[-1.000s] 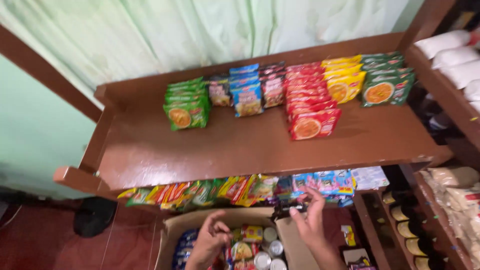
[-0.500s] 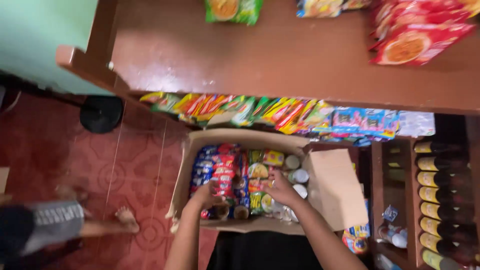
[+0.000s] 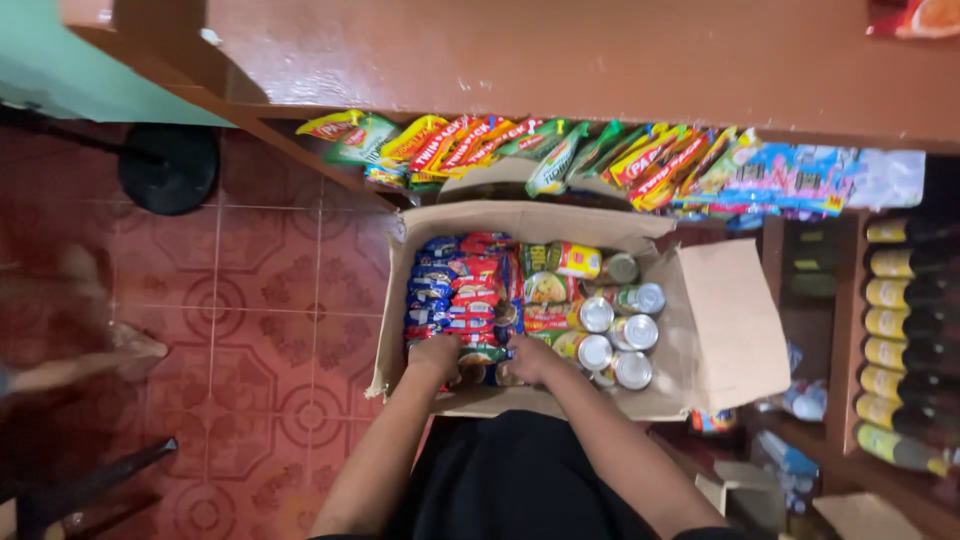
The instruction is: Organizing and stocking instant noodle packets and canned goods on shelves from a cardboard box.
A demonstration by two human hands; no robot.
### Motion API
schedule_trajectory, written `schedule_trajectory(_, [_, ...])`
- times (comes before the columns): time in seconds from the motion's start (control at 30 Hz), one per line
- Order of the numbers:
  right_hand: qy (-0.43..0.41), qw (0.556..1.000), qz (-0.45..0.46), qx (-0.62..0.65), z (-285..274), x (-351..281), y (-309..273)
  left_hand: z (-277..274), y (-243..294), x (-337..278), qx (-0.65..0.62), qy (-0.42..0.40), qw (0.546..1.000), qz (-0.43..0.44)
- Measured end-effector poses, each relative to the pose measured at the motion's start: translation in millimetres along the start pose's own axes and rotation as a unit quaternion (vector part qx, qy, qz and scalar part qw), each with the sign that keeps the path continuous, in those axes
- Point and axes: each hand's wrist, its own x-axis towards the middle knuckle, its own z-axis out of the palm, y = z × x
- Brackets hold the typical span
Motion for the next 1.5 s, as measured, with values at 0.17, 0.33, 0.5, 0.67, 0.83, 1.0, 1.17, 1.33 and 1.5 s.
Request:
schedule_trajectory(0.17, [0.02, 0.999, 0.032, -0.03, 5.5, -5.9, -24.0, 20.1, 0.4, 27.0, 0.014, 0.059, 0.998, -0.031])
schedule_trajectory(0.33, [0.033, 0.997, 0.025, -0.069, -8.0, -23.7, -61.8, 33.6, 1.3, 39.3, 0.056, 0.103, 0.993, -0.004])
schedule_trajectory(0.5, [0.021, 0.989, 0.026, -0.143, -10.4, -19.4, -64.5, 22.3, -7.6, 40.6, 0.034, 0.094, 0.993, 0.07])
schedule_trajectory(0.67, [0.077, 0.984, -0.139, 0.085, -31.1, -30.5, -42.1, -19.7, -21.9, 23.9, -0.138, 0.065, 0.975, 0.161])
schedule_trajectory(0.83, [0.12, 0.959, -0.229, 0.119, -64.1, -68.6, -84.3, -39.2, -30.9, 34.8, -0.247, 0.071, 0.926, 0.278])
schedule_trajectory(1.0, [0.155, 0.89, -0.044, 0.426, -79.5, -87.9, -107.8, -26.2, -37.4, 65.9, -0.55, 0.086, 0.774, 0.303])
schedule_trajectory(1.17, [0.166, 0.746, -0.108, 0.636, -101.6, -116.8, -124.5, -72.3, 10.3, -7.8, -0.651, -0.037, 0.723, 0.229])
schedule_trajectory(1.33, [0.179, 0.7, -0.17, 0.67, -105.9, -124.9, -116.0, -50.8, 25.4, 23.0, -0.64, 0.044, 0.706, 0.298])
schedule_trajectory(1.5, [0.228, 0.683, -0.152, 0.677, -124.3, -148.1, -123.4, -83.5, 51.8, -1.1, -0.608, 0.121, 0.72, 0.312])
